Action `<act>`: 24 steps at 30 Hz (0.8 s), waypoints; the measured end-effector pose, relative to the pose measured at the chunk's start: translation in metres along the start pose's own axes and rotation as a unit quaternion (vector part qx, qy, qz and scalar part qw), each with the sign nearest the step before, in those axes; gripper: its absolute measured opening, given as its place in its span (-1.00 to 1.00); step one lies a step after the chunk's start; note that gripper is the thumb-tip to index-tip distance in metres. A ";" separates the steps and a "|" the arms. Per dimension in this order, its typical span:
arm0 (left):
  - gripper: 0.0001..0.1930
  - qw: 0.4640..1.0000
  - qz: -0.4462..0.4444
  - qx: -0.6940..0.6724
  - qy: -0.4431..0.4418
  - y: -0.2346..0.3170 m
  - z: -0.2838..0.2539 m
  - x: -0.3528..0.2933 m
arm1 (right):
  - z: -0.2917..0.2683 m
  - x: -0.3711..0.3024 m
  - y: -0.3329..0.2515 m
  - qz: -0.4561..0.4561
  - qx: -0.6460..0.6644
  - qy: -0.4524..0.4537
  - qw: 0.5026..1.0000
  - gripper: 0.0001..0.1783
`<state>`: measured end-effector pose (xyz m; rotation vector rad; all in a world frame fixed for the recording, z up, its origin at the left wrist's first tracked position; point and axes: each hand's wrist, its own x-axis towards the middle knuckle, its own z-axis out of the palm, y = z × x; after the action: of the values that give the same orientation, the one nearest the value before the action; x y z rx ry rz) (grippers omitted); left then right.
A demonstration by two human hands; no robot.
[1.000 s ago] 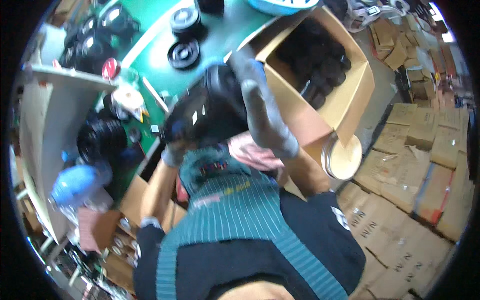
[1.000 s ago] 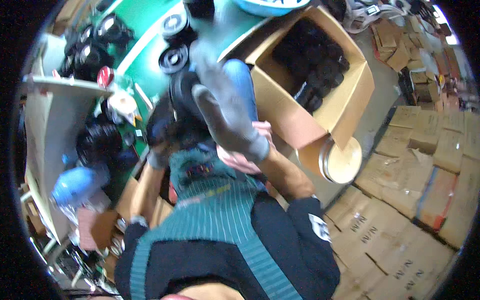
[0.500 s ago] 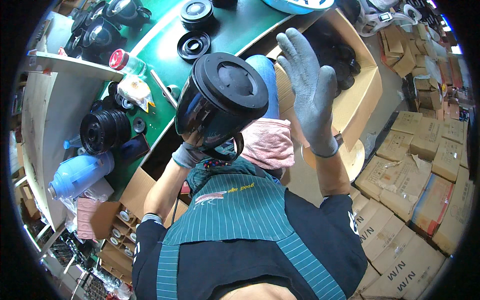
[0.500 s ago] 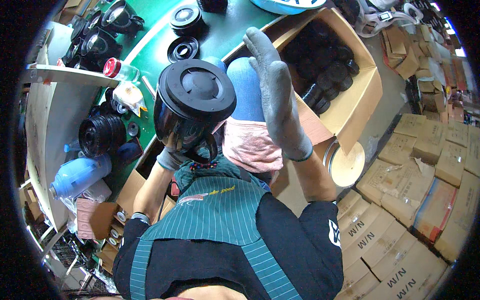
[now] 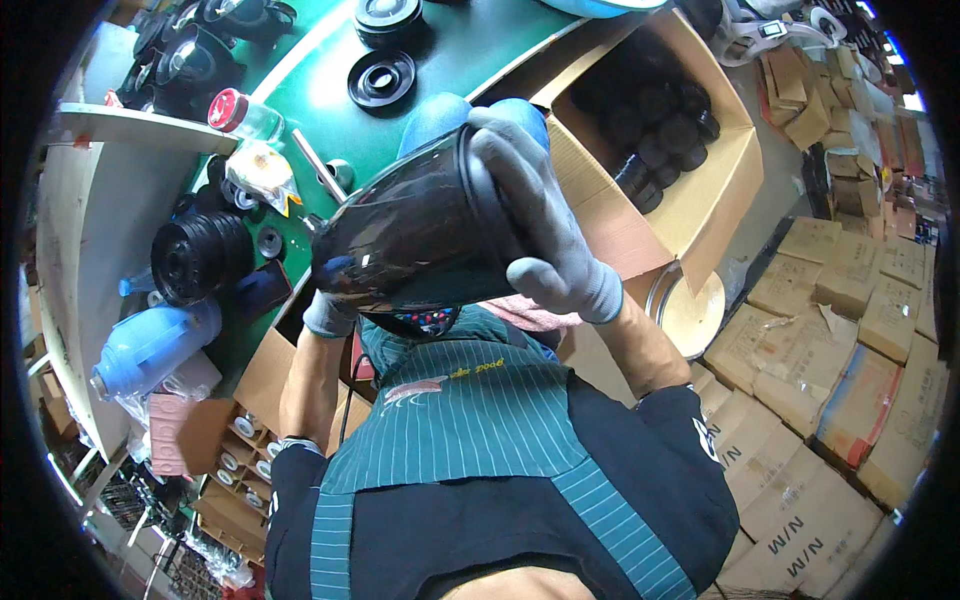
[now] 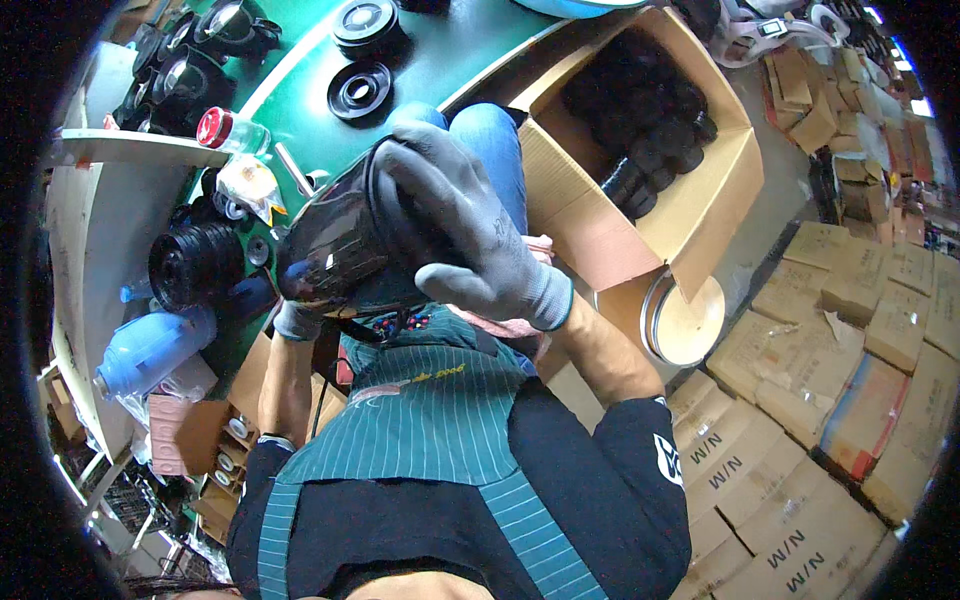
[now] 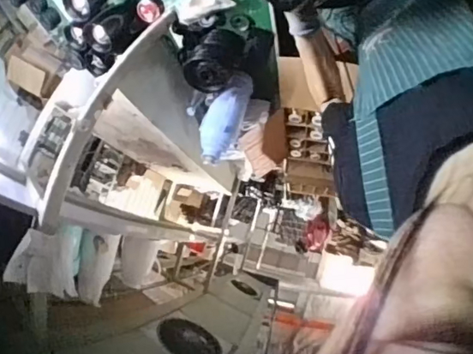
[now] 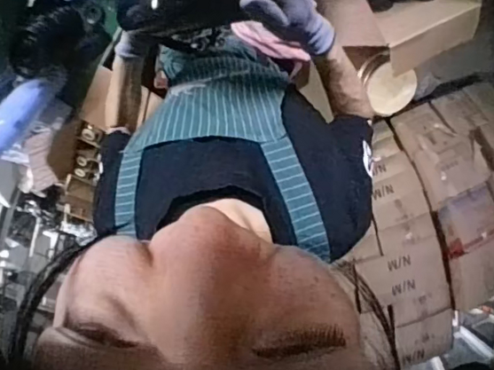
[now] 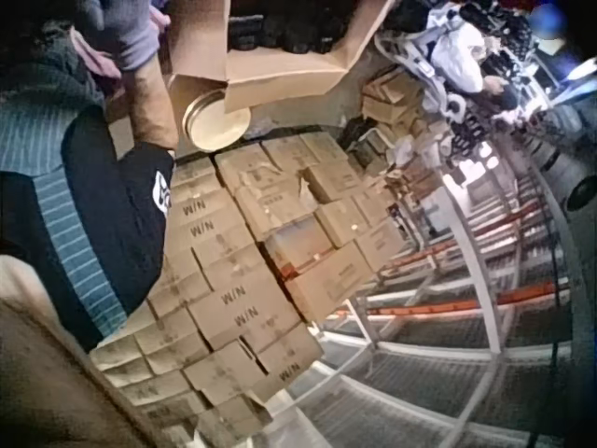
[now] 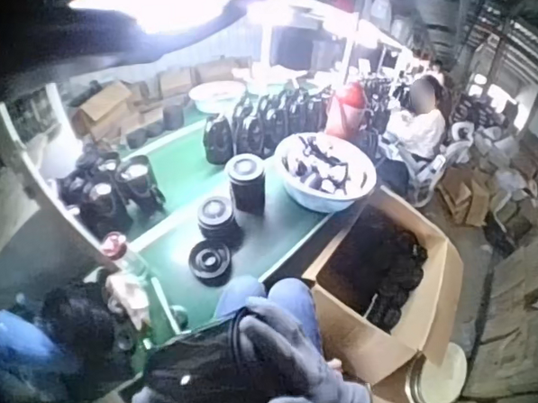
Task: The person repeatedly picks up black kettle bodies and circular lids, wipes the rims with a cloth, and uses a metal rod to press the lids onto the kettle bodies. The person handles the items one at a time and places the assembled units on the table.
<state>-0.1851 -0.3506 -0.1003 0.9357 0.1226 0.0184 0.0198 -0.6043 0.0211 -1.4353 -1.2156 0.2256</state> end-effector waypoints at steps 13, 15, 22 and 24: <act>-0.54 0.968 0.043 0.181 0.168 -0.019 -0.092 -0.035 | 0.007 -0.023 0.003 0.104 0.220 0.089 0.966 -0.08; -0.52 0.960 0.075 0.194 0.187 -0.001 -0.052 -0.006 | -0.011 -0.017 0.005 0.123 0.194 0.061 0.971 -0.20; -0.35 0.836 0.202 0.482 0.165 0.016 0.089 0.045 | -0.039 -0.041 0.044 0.283 0.359 0.165 0.874 -0.28; -0.17 0.761 0.245 0.598 0.059 -0.005 0.089 0.039 | -0.052 -0.024 0.036 0.303 0.401 0.180 0.846 -0.27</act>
<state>-0.1369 -0.4220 -0.0557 2.2484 -0.0197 0.5451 0.0663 -0.6464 -0.0044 -0.9886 -0.2363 0.7645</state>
